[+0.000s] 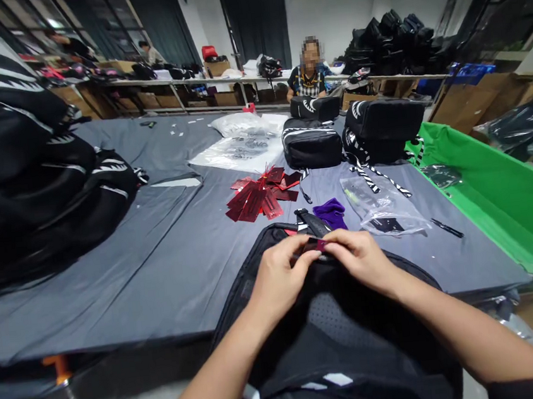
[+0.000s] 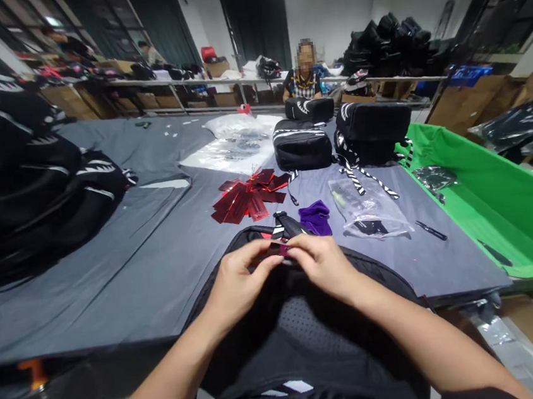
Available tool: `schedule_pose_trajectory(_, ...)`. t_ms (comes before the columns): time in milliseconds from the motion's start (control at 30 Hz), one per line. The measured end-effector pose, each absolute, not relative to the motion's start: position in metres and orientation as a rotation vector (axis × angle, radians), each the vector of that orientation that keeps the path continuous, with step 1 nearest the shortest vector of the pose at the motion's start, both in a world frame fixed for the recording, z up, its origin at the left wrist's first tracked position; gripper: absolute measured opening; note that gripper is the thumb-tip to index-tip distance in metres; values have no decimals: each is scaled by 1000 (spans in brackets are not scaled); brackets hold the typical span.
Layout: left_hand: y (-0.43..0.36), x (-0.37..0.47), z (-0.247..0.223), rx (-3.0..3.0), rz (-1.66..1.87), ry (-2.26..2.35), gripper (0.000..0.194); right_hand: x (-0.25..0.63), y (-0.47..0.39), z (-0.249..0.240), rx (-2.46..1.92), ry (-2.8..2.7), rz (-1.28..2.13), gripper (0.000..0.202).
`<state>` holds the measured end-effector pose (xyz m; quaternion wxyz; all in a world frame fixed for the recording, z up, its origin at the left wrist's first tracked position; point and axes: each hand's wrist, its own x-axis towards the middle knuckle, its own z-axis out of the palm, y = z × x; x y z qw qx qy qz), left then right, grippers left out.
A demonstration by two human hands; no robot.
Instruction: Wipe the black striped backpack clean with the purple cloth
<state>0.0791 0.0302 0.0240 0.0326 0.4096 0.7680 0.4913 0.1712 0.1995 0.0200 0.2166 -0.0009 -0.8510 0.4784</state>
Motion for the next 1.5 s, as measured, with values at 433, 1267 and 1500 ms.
schedule_pose_trajectory(433,-13,73,4,1634,1341,2406,17,172,192,32,346,-2584,1859,11)
schedule_pose_trajectory(1267,-38,56,-49,2283,996,2900,16,112,167,3,225,-3092,1036,7)
schedule_pose_trajectory(1500,-37,77,-49,1760,814,3196,40,97,160,16,405,-3399,546,17)
